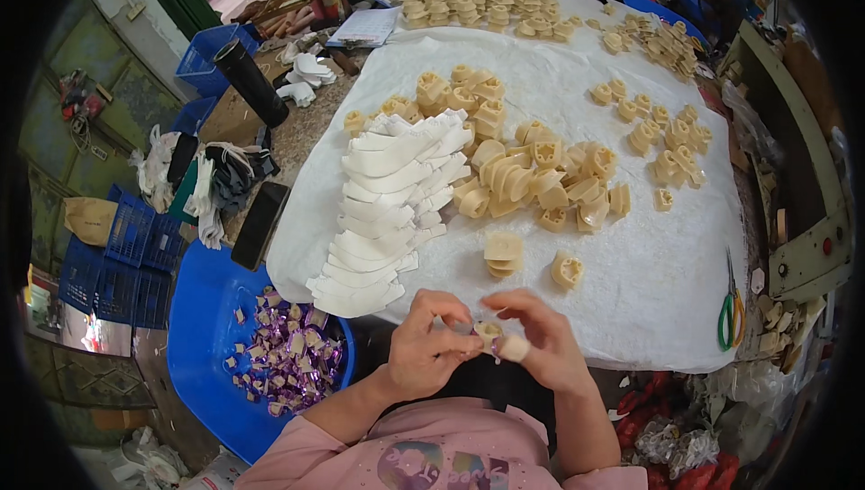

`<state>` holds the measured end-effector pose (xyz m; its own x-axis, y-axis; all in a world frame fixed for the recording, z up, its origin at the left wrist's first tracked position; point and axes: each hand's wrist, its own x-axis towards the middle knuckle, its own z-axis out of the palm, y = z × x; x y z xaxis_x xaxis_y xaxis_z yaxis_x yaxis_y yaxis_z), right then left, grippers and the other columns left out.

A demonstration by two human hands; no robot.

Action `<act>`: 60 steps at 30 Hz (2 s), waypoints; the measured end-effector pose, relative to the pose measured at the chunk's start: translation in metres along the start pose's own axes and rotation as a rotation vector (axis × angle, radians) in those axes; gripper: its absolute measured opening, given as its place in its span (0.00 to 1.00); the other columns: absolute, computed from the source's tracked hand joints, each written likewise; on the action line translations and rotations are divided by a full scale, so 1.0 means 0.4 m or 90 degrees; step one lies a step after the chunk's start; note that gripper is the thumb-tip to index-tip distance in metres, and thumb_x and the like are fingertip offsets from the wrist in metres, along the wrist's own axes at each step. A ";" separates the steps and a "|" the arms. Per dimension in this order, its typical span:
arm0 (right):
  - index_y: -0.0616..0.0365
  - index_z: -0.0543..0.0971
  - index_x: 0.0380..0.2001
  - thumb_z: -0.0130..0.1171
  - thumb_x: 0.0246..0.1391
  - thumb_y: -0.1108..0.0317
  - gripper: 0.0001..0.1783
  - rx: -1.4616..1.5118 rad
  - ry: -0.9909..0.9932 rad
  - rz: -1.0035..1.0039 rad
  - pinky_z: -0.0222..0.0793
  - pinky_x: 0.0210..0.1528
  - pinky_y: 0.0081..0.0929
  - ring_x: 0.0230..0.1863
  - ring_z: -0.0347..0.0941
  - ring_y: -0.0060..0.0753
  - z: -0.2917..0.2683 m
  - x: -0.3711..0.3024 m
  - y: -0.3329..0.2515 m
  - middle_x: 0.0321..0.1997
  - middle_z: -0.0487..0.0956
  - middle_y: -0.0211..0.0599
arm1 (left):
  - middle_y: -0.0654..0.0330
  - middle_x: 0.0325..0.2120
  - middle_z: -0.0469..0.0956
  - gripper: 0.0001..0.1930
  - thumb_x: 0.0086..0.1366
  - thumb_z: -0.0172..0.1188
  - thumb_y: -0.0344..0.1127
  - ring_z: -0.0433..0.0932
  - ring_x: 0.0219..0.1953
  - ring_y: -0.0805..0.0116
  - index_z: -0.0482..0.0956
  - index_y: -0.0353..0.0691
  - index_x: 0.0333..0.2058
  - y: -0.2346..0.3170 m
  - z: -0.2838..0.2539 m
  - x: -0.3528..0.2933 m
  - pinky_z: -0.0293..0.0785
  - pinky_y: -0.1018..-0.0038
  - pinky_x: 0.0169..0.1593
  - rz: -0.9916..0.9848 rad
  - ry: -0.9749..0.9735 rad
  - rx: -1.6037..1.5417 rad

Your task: The recorder is assembling small beige plastic components for shoes, likely heel or sole parts, by pressing them into purple decorative or structural bases and trimming excess material with scissors.

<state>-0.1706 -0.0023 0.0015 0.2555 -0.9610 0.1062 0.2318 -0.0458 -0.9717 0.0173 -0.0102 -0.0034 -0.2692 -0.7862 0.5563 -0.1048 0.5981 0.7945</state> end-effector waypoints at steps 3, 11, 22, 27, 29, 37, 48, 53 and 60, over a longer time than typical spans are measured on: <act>0.64 0.71 0.48 0.67 0.45 0.71 0.26 0.123 -0.029 0.197 0.71 0.38 0.27 0.43 0.73 0.28 -0.014 -0.005 -0.004 0.46 0.76 0.43 | 0.56 0.39 0.69 0.11 0.46 0.68 0.21 0.68 0.41 0.63 0.81 0.41 0.30 -0.006 -0.001 -0.010 0.67 0.72 0.41 0.056 -0.044 0.001; 0.56 0.73 0.48 0.68 0.38 0.73 0.29 -0.445 -0.100 -0.203 0.70 0.37 0.28 0.35 0.73 0.35 0.026 0.016 -0.072 0.39 0.79 0.35 | 0.54 0.50 0.65 0.35 0.67 0.44 0.50 0.66 0.48 0.68 0.47 0.35 0.64 -0.015 -0.012 -0.023 0.65 0.76 0.46 -0.397 -0.269 -0.468; 0.58 0.73 0.46 0.64 0.48 0.59 0.24 -0.471 -0.081 -0.301 0.70 0.32 0.27 0.31 0.73 0.35 0.020 0.006 0.004 0.49 0.70 0.42 | 0.55 0.39 0.69 0.27 0.70 0.34 0.40 0.70 0.37 0.72 0.41 0.35 0.63 0.021 0.022 -0.037 0.67 0.79 0.40 -0.407 -0.120 -0.510; 0.63 0.75 0.40 0.48 0.61 0.64 0.13 0.132 -0.049 0.110 0.71 0.15 0.15 0.19 0.74 0.24 0.038 0.020 0.000 0.46 0.70 0.44 | 0.53 0.38 0.68 0.33 0.70 0.35 0.52 0.70 0.33 0.72 0.40 0.34 0.63 0.036 0.045 -0.025 0.68 0.78 0.38 -0.323 -0.132 -0.533; 0.64 0.75 0.37 0.49 0.59 0.68 0.10 0.102 -0.074 0.141 0.71 0.13 0.15 0.20 0.74 0.24 0.035 0.023 -0.002 0.45 0.70 0.42 | 0.52 0.39 0.68 0.35 0.69 0.35 0.55 0.70 0.32 0.71 0.40 0.33 0.63 0.046 0.056 -0.025 0.68 0.78 0.37 -0.301 -0.114 -0.492; 0.59 0.74 0.35 0.55 0.57 0.62 0.11 -0.030 -0.011 -0.024 0.65 0.29 0.19 0.31 0.67 0.24 0.096 -0.032 0.050 0.40 0.72 0.38 | 0.53 0.40 0.66 0.30 0.70 0.35 0.51 0.68 0.35 0.77 0.50 0.29 0.58 0.047 0.071 -0.060 0.67 0.81 0.37 -0.239 -0.046 -0.289; 0.62 0.69 0.50 0.44 0.57 0.70 0.18 -0.224 0.014 -0.243 0.64 0.45 0.33 0.41 0.67 0.42 0.118 -0.022 0.048 0.45 0.72 0.47 | 0.54 0.48 0.64 0.18 0.69 0.39 0.33 0.66 0.48 0.69 0.57 0.32 0.55 0.048 0.073 -0.057 0.62 0.75 0.53 -0.234 0.039 -0.312; 0.62 0.70 0.49 0.45 0.56 0.71 0.17 -0.205 0.032 -0.211 0.65 0.41 0.33 0.37 0.68 0.44 0.101 -0.018 0.062 0.40 0.73 0.48 | 0.56 0.44 0.65 0.28 0.69 0.41 0.41 0.66 0.40 0.73 0.44 0.34 0.62 0.024 0.062 -0.054 0.63 0.77 0.45 -0.321 -0.005 -0.423; 0.61 0.74 0.42 0.59 0.53 0.60 0.18 -0.510 0.054 -0.178 0.67 0.31 0.27 0.30 0.70 0.40 0.058 0.001 -0.005 0.30 0.71 0.42 | 0.49 0.37 0.70 0.47 0.64 0.43 0.61 0.70 0.33 0.58 0.38 0.21 0.61 -0.013 0.020 -0.032 0.66 0.64 0.43 -0.091 -0.089 -0.032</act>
<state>-0.1492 0.0040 0.0086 0.2087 -0.9016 0.3789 -0.4667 -0.4323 -0.7716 0.0136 -0.0020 -0.0167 -0.3851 -0.8310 0.4014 -0.1044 0.4714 0.8757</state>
